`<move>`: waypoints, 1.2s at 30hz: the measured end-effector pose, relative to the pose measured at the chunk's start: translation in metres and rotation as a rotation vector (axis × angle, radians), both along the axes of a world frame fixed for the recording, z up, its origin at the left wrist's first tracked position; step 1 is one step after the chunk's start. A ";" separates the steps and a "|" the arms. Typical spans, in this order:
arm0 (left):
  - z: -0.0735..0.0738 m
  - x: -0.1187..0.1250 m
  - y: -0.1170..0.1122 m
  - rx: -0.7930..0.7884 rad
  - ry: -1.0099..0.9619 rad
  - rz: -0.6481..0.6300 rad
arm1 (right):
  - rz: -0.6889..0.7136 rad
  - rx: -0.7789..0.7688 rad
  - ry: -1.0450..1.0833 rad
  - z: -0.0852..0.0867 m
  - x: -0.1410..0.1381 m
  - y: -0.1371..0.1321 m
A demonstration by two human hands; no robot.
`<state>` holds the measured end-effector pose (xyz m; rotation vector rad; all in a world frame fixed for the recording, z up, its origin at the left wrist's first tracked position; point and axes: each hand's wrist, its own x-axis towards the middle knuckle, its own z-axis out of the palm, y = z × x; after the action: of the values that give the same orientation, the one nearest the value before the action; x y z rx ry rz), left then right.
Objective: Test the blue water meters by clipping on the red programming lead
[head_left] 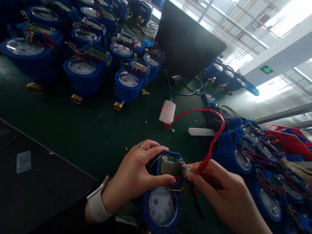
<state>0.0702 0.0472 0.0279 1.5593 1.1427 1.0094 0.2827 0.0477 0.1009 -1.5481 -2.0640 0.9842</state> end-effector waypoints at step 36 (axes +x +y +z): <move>0.001 -0.003 0.000 -0.031 0.012 0.005 | -0.088 0.085 0.147 -0.011 0.005 -0.010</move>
<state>0.0672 0.0476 0.0288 1.5404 1.1661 0.9822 0.2874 0.0377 0.0895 -1.4650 -1.8967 0.9360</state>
